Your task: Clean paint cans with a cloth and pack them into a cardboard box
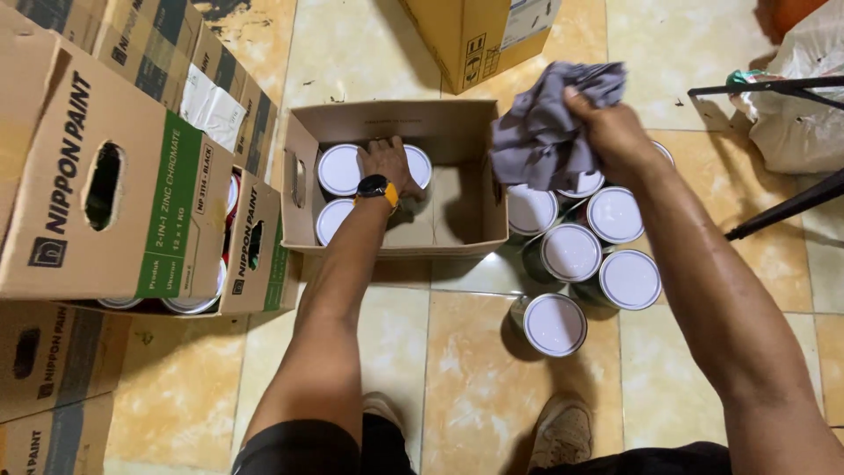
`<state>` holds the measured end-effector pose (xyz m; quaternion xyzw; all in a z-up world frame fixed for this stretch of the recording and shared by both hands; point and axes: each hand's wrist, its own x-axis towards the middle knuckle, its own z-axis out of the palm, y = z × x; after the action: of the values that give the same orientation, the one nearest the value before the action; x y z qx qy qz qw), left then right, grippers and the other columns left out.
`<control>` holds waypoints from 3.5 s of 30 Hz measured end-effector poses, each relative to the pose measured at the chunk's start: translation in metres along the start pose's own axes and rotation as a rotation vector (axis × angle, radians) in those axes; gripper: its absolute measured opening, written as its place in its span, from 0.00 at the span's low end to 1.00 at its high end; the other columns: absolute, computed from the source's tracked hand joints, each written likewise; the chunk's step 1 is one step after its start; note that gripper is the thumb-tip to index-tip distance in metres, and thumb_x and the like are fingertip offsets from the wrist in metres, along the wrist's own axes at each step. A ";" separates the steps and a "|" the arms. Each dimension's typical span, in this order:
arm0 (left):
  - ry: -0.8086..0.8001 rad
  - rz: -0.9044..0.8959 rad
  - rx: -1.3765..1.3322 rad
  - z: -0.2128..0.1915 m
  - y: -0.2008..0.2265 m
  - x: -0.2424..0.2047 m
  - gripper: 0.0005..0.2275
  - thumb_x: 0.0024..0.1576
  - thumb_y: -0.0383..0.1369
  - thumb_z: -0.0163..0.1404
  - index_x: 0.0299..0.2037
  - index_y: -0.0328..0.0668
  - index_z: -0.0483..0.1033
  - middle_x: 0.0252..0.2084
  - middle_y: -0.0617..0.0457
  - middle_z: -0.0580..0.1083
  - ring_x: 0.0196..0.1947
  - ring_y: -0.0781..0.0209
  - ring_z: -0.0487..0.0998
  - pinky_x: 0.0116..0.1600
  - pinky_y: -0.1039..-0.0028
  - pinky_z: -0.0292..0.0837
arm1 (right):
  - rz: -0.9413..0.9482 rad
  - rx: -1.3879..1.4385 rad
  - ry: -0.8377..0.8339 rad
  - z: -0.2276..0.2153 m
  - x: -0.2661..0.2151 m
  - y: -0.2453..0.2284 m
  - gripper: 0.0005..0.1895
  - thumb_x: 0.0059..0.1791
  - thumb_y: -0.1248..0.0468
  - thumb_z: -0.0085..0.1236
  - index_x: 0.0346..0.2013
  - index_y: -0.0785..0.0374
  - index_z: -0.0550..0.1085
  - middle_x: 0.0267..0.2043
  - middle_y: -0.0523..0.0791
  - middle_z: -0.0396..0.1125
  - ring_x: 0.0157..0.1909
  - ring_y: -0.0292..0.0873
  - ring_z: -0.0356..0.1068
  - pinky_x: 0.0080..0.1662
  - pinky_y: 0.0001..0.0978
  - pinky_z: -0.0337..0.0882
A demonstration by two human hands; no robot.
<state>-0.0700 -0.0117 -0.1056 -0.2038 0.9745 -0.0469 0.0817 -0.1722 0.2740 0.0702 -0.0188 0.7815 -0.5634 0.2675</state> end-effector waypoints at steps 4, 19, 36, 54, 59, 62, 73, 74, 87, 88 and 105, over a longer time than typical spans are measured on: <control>0.311 0.199 -0.148 -0.066 -0.006 -0.053 0.14 0.55 0.38 0.48 0.45 0.36 0.67 0.40 0.42 0.68 0.41 0.53 0.67 0.51 0.58 0.58 | -0.102 0.177 0.056 0.027 -0.009 0.004 0.30 0.43 0.51 0.63 0.48 0.71 0.66 0.37 0.50 0.67 0.38 0.46 0.72 0.37 0.43 0.73; 0.833 0.677 -1.267 -0.198 -0.011 -0.129 0.54 0.35 0.33 0.72 0.65 0.61 0.39 0.51 0.50 0.67 0.48 0.56 0.77 0.56 0.73 0.79 | -1.454 -0.735 0.120 0.104 -0.114 -0.056 0.23 0.52 0.64 0.45 0.61 0.68 0.59 0.65 0.54 0.42 0.63 0.62 0.51 0.59 0.54 0.64; 0.968 0.635 -0.932 -0.217 -0.007 -0.157 0.55 0.45 0.56 0.65 0.69 0.59 0.28 0.72 0.53 0.46 0.65 0.54 0.67 0.70 0.70 0.70 | -1.537 -0.842 -0.035 0.083 -0.173 -0.053 0.22 0.35 0.73 0.57 0.42 0.52 0.73 0.64 0.51 0.49 0.67 0.54 0.45 0.66 0.49 0.49; 0.939 0.677 -0.856 -0.206 0.001 -0.150 0.52 0.50 0.49 0.65 0.70 0.61 0.27 0.72 0.59 0.46 0.52 0.58 0.70 0.54 0.68 0.79 | -1.368 -0.779 -0.181 0.080 -0.187 -0.057 0.31 0.43 0.67 0.50 0.61 0.65 0.56 0.68 0.52 0.42 0.70 0.54 0.39 0.67 0.55 0.42; 0.804 0.790 -1.035 -0.210 0.016 -0.166 0.59 0.37 0.34 0.71 0.68 0.62 0.28 0.66 0.52 0.53 0.60 0.50 0.74 0.64 0.70 0.79 | -1.323 -0.768 -0.132 0.069 -0.148 -0.063 0.38 0.37 0.73 0.49 0.62 0.65 0.55 0.66 0.54 0.47 0.67 0.53 0.45 0.65 0.51 0.45; 0.748 0.804 -1.053 -0.209 0.021 -0.169 0.61 0.34 0.38 0.72 0.67 0.68 0.26 0.56 0.50 0.69 0.49 0.57 0.79 0.54 0.74 0.83 | -1.077 -0.653 -0.177 0.048 -0.132 -0.066 0.21 0.48 0.72 0.46 0.55 0.64 0.60 0.48 0.52 0.58 0.45 0.48 0.56 0.44 0.39 0.56; 0.298 1.058 -0.558 -0.187 0.051 -0.198 0.61 0.20 0.49 0.68 0.66 0.55 0.39 0.42 0.52 0.61 0.35 0.59 0.61 0.34 0.74 0.63 | -0.129 -0.218 0.139 -0.026 -0.051 -0.011 0.20 0.52 0.43 0.46 0.39 0.56 0.69 0.22 0.37 0.55 0.21 0.32 0.52 0.21 0.28 0.49; 0.225 1.042 -0.534 -0.191 0.055 -0.205 0.58 0.21 0.46 0.65 0.65 0.55 0.40 0.42 0.50 0.61 0.34 0.56 0.63 0.34 0.71 0.65 | -0.256 -0.197 0.087 -0.028 -0.046 -0.006 0.20 0.52 0.46 0.46 0.43 0.60 0.69 0.33 0.41 0.61 0.31 0.34 0.60 0.31 0.27 0.60; -0.016 1.016 -0.185 -0.057 0.121 -0.199 0.48 0.16 0.48 0.70 0.50 0.43 0.59 0.48 0.45 0.59 0.46 0.48 0.60 0.40 0.58 0.70 | -0.273 -0.102 -0.018 -0.015 -0.043 0.000 0.22 0.49 0.51 0.47 0.47 0.66 0.68 0.45 0.45 0.68 0.40 0.34 0.71 0.42 0.20 0.74; -0.012 1.013 -0.191 -0.035 0.124 -0.193 0.48 0.16 0.48 0.70 0.50 0.43 0.59 0.48 0.45 0.59 0.46 0.48 0.60 0.40 0.58 0.70 | -0.275 -0.109 -0.021 -0.012 -0.049 -0.004 0.22 0.49 0.51 0.47 0.47 0.66 0.68 0.45 0.45 0.68 0.40 0.34 0.71 0.42 0.20 0.74; -0.174 1.022 -0.482 0.013 0.108 -0.164 0.36 0.26 0.48 0.63 0.47 0.47 0.67 0.37 0.47 0.73 0.33 0.46 0.72 0.39 0.61 0.68 | -0.255 -0.549 -0.418 0.059 -0.097 -0.024 0.18 0.49 0.53 0.41 0.41 0.63 0.70 0.45 0.43 0.66 0.43 0.39 0.63 0.48 0.35 0.62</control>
<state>0.0382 0.1523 -0.1091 0.2772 0.9222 0.2391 0.1250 -0.0698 0.2462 0.1173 -0.3017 0.8234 -0.3457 0.3339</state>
